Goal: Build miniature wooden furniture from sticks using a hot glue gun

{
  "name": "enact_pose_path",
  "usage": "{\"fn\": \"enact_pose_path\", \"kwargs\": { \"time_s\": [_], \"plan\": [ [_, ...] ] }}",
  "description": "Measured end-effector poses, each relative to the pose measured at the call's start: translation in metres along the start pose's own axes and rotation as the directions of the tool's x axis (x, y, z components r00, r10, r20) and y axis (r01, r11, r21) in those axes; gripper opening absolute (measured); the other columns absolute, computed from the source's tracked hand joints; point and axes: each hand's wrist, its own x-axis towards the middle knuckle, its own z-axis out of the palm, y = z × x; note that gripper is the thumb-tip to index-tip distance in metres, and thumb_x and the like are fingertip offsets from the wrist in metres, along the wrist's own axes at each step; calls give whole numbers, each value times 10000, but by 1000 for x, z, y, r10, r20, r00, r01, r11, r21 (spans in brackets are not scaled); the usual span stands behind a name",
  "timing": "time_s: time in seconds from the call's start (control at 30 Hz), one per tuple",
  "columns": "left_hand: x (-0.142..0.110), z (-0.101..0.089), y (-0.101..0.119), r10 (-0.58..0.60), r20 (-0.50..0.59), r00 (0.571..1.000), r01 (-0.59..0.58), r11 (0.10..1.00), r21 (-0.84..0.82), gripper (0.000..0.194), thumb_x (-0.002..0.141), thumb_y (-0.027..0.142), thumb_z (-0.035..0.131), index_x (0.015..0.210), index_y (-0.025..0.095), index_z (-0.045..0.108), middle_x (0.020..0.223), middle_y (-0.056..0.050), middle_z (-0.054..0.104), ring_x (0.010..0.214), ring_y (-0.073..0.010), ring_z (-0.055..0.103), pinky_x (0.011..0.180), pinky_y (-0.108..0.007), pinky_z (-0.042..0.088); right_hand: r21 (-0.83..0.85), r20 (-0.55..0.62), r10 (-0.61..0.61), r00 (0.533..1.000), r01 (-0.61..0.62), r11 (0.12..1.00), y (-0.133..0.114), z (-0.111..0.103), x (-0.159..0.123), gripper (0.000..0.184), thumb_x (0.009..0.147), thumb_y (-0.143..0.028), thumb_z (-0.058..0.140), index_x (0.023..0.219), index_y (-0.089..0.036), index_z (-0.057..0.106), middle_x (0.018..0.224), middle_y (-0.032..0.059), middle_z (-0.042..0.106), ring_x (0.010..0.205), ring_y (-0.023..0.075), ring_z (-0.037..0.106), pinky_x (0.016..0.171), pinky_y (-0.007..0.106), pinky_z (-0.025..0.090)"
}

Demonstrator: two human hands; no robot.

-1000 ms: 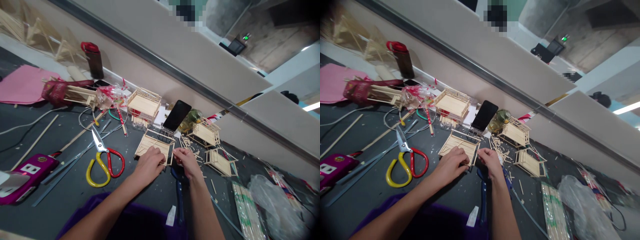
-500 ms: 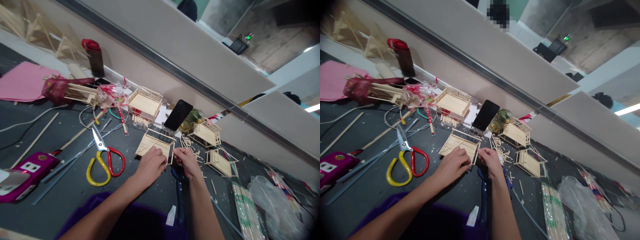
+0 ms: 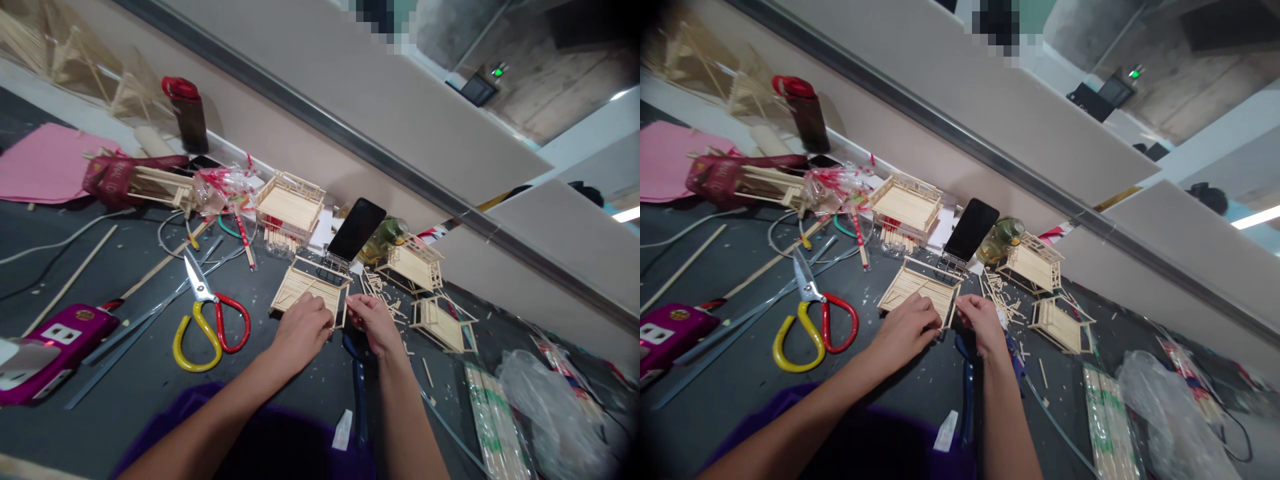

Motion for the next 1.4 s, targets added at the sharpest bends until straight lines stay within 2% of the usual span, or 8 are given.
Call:
{"fn": "enact_pose_path", "kwargs": {
  "time_s": [0.63, 1.1, 1.4],
  "plan": [
    [1, -1, 0, -19, 10, 1000, 19, 1000, -13, 49, 823, 201, 603, 805, 209, 647, 865, -37, 589, 933, -222, 487, 775, -326, 401, 10, 19, -23, 1000, 23, 1000, 0, 2, -1, 347, 630, -452, 775, 647, -151, 604, 538, -48, 489, 445, 52, 355, 432, 197, 219],
    [-1, 2, 1, -10, -27, 1000, 10, 1000, -15, 54, 820, 179, 589, 821, 213, 631, 875, -39, 578, 923, -223, 476, 788, -340, 395, -1, 29, -40, 999, 40, 999, 2, 2, 0, 318, 666, -440, 753, 664, -153, 616, 556, -43, 494, 448, 52, 358, 431, 194, 237],
    [-1, 5, 8, -7, -67, 998, 5, 1000, -28, 70, 824, 279, 627, 834, 210, 621, 896, -34, 568, 928, -222, 467, 781, -341, 391, 4, 25, -44, 999, 44, 999, 3, 3, 0, 316, 667, -448, 746, 674, -153, 634, 534, -50, 503, 438, 51, 364, 434, 188, 241]
  ]
}}
